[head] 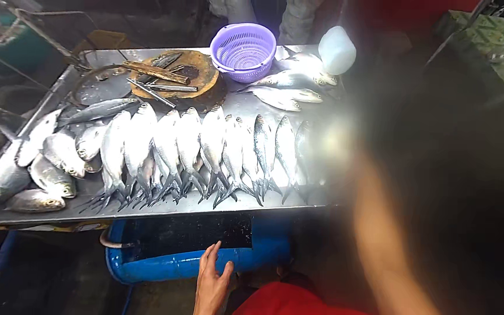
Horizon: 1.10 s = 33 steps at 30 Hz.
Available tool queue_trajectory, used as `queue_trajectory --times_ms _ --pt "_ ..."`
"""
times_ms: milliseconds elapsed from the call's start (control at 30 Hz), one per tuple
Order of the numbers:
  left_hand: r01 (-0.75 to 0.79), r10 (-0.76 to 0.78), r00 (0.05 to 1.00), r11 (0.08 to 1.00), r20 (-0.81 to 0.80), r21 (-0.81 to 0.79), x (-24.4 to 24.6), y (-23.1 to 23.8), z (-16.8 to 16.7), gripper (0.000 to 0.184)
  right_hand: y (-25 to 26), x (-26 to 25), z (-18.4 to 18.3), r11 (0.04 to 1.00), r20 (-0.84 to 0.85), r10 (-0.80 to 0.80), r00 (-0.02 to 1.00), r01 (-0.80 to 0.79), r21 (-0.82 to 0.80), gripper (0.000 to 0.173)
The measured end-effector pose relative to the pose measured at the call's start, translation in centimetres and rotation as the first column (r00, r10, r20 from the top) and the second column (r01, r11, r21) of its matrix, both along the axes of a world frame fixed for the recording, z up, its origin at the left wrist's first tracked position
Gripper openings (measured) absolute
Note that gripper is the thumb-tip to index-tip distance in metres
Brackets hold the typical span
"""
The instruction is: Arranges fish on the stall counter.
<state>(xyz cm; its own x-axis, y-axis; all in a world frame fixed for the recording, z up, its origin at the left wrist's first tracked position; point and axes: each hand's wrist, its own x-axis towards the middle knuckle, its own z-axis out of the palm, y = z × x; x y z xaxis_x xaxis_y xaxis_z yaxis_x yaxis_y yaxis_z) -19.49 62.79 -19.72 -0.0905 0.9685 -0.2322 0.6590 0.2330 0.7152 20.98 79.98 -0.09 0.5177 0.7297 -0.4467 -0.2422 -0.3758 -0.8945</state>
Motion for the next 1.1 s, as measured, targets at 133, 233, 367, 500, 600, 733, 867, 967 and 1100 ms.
queue_trajectory --times_ms 133,233,367,500,600,733,867,967,1100 --pt "-0.107 0.107 0.994 0.994 -0.025 -0.025 -1.4 -1.9 -0.5 0.064 1.0 0.1 0.6 0.994 0.225 0.105 0.969 -0.094 -0.059 0.041" --pt "-0.139 0.137 0.99 0.989 -0.042 -0.044 -1.8 -2.4 -0.8 0.063 3.4 3.9 -4.8 0.949 0.435 0.284 0.855 -0.185 -0.255 0.055" --pt "-0.138 0.138 0.99 0.99 -0.033 -0.023 -1.6 -1.7 -1.0 0.063 5.7 6.1 -9.7 0.916 0.498 0.229 0.836 -0.011 -0.402 0.057" --pt "-0.106 0.106 0.993 0.994 -0.056 0.004 -1.0 -0.8 -1.2 0.064 7.0 5.4 -14.5 0.902 0.753 0.274 0.598 0.113 -0.417 0.055" --pt "-0.09 0.091 0.993 0.996 -0.08 0.026 -1.2 -0.5 -1.1 0.064 7.7 4.7 -16.3 0.893 0.795 0.378 0.474 0.039 -0.448 0.062" --pt "-0.124 0.124 0.988 0.992 -0.097 0.005 -2.8 -1.0 -1.4 0.065 9.7 7.8 -21.2 0.921 0.889 0.383 0.251 -0.028 -0.389 0.054" --pt "-0.187 0.183 0.976 0.982 -0.116 -0.023 -5.3 -2.7 -2.1 0.063 8.8 7.7 -20.9 0.893 0.867 0.444 0.225 -0.029 -0.45 0.056" --pt "-0.211 0.204 0.974 0.974 -0.096 -0.076 -6.5 -3.1 -2.4 0.061 9.2 8.1 -21.5 0.861 0.84 0.504 0.2 -0.036 -0.507 0.062" --pt "-0.169 0.163 0.985 0.979 -0.06 -0.113 -9.4 0.3 -1.8 0.06 8.9 6.5 -18.9 0.843 0.791 0.532 0.304 -0.102 -0.528 0.073"
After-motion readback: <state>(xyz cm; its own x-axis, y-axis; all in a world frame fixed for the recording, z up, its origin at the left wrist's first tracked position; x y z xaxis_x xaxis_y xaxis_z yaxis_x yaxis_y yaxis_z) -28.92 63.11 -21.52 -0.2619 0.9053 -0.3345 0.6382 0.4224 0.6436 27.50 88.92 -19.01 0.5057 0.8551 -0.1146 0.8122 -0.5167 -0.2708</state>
